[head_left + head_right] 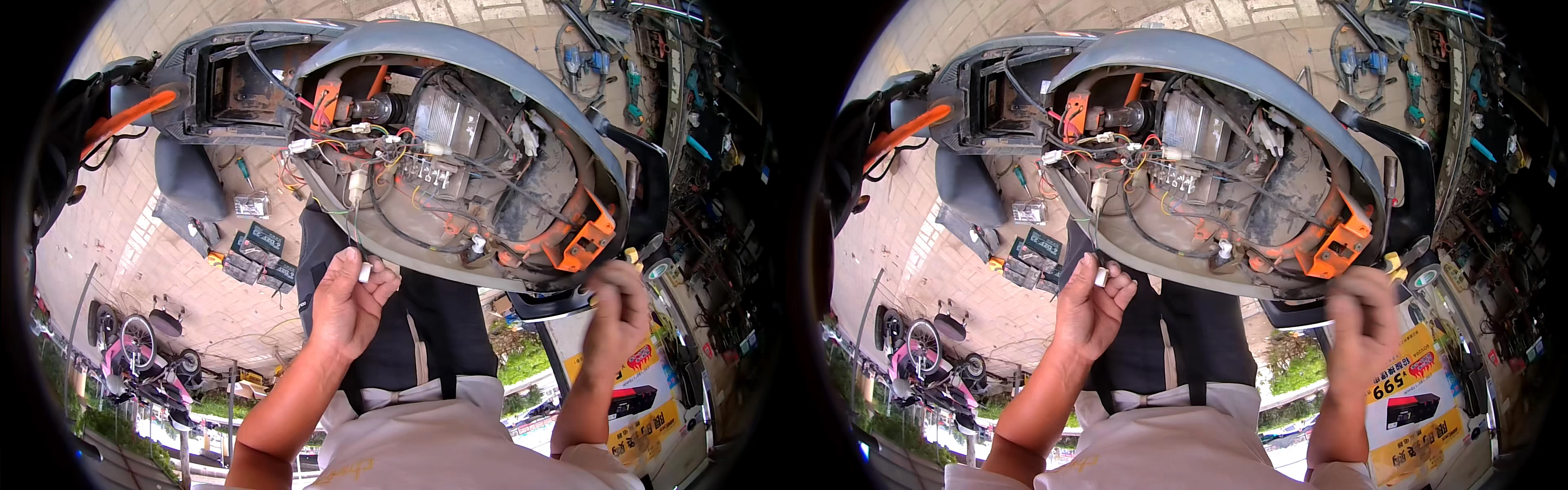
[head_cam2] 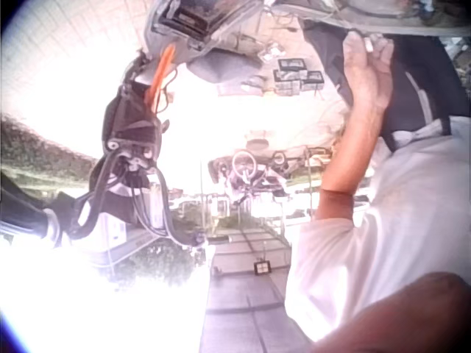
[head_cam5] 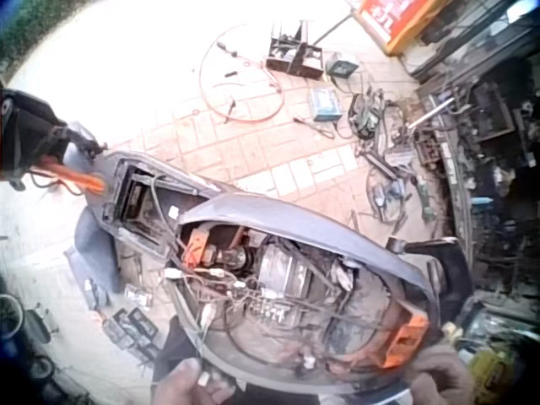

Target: The person repairs the electrical wiring of a scooter by stripping wire ends, twisting them together, and securing the connections with electrical tape. They handle various colored wires and connectors within the scooter's exposed frame.

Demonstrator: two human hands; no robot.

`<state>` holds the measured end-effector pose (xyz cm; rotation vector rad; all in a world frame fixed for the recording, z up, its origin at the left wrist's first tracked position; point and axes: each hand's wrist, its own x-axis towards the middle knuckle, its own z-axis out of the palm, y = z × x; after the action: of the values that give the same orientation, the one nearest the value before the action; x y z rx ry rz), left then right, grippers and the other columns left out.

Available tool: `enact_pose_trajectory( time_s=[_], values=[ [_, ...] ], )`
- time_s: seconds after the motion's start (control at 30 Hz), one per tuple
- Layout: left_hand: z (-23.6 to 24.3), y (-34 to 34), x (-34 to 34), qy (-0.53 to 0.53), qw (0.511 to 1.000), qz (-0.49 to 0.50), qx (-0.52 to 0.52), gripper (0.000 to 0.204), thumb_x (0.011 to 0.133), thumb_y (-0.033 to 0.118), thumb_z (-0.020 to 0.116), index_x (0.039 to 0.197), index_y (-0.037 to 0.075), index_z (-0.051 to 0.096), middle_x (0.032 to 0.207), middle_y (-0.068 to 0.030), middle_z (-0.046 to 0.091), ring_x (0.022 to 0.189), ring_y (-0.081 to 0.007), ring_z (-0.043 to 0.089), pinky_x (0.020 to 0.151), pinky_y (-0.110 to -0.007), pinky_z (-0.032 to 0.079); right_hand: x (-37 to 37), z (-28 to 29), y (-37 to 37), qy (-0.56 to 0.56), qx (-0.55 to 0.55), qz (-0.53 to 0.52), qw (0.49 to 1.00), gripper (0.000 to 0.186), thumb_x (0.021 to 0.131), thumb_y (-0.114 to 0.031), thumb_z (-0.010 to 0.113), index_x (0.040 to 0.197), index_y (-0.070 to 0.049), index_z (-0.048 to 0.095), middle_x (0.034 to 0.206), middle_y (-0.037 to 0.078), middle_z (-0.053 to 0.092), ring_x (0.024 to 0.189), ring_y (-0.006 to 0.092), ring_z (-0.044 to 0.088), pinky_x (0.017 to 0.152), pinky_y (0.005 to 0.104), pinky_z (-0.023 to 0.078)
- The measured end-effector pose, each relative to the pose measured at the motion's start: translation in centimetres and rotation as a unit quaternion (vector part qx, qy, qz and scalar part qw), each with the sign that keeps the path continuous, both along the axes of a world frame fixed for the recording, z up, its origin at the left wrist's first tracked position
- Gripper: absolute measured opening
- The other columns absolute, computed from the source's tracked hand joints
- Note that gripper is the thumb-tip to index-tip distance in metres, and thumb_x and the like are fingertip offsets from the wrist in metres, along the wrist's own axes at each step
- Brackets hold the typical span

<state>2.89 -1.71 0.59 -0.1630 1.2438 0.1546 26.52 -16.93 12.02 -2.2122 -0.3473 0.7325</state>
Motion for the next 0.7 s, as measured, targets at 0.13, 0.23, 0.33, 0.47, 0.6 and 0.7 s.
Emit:
enact_pose_trajectory(
  time_s=[0.13,0.23,0.33,0.47,0.6,0.7],
  values=[
    [0.0,-0.4,-0.3,-0.013,0.999,0.045,-0.008,0.02,0.097,0.031,0.057,0.097,0.012,0.055,0.088,-0.006,0.062,0.082,-0.0181,0.064,0.08,-0.035,0.056,-6.5,-7.7,5.9,0.388,-0.021,-0.01,0.921,0.016,0.089,-0.01,0.068,0.098,0.002,0.066,0.094,0.005,0.062,0.081,0.0084,0.056,0.073,0.0235,0.046],
    [-0.1,-0.3,-0.9,-0.03,0.996,0.081,-0.003,0.019,0.097,0.028,0.058,0.099,0.01,0.054,0.089,-0.0077,0.063,0.082,-0.0193,0.066,0.08,-0.036,0.057,-7.9,-11.3,9.7,0.506,-0.052,-0.018,0.861,0.021,0.09,-0.015,0.068,0.097,0.004,0.067,0.07,0.0,0.056,0.059,0.005,0.047,0.053,0.0219,0.036],
    [-0.2,-0.5,-1.0,-0.055,0.995,0.077,0.024,0.018,0.098,0.025,0.057,0.1,0.008,0.054,0.092,-0.0078,0.064,0.084,-0.0182,0.066,0.08,-0.035,0.056,-7.3,-12.5,11.0,0.562,-0.103,0.047,0.819,0.023,0.089,-0.019,0.069,0.093,0.004,0.067,0.059,-0.002,0.049,0.048,0.0031,0.038,0.042,0.0205,0.026],
    [0.2,-0.3,-0.7,-0.045,0.997,0.043,0.052,0.013,0.098,0.016,0.056,0.102,0.005,0.054,0.093,-0.007,0.064,0.085,-0.0169,0.065,0.08,-0.034,0.055,-6.7,-13.9,11.4,0.631,-0.141,0.049,0.761,0.022,0.088,-0.019,0.069,0.09,0.003,0.066,0.063,-0.002,0.051,0.051,0.0029,0.041,0.042,0.0203,0.027],
    [0.5,-0.1,-0.5,-0.023,0.997,0.025,0.065,0.011,0.096,0.009,0.058,0.105,0.003,0.054,0.093,-0.006,0.063,0.085,-0.0154,0.065,0.08,-0.032,0.055,-6.5,-14.1,11.7,0.675,-0.125,0.009,0.727,0.021,0.088,-0.02,0.07,0.088,0.0,0.064,0.062,-0.004,0.047,0.049,0.0021,0.035,0.04,0.0199,0.021],
    [0.3,0.0,-0.5,-0.024,0.997,-0.003,0.079,0.011,0.095,0.007,0.059,0.104,0.003,0.054,0.093,-0.0056,0.063,0.085,-0.0137,0.064,0.079,-0.029,0.054,-6.4,-13.9,11.9,0.679,-0.136,0.01,0.722,0.022,0.088,-0.021,0.07,0.087,0.0,0.064,0.062,-0.004,0.047,0.049,0.002,0.035,0.041,0.0197,0.022]
  ],
)
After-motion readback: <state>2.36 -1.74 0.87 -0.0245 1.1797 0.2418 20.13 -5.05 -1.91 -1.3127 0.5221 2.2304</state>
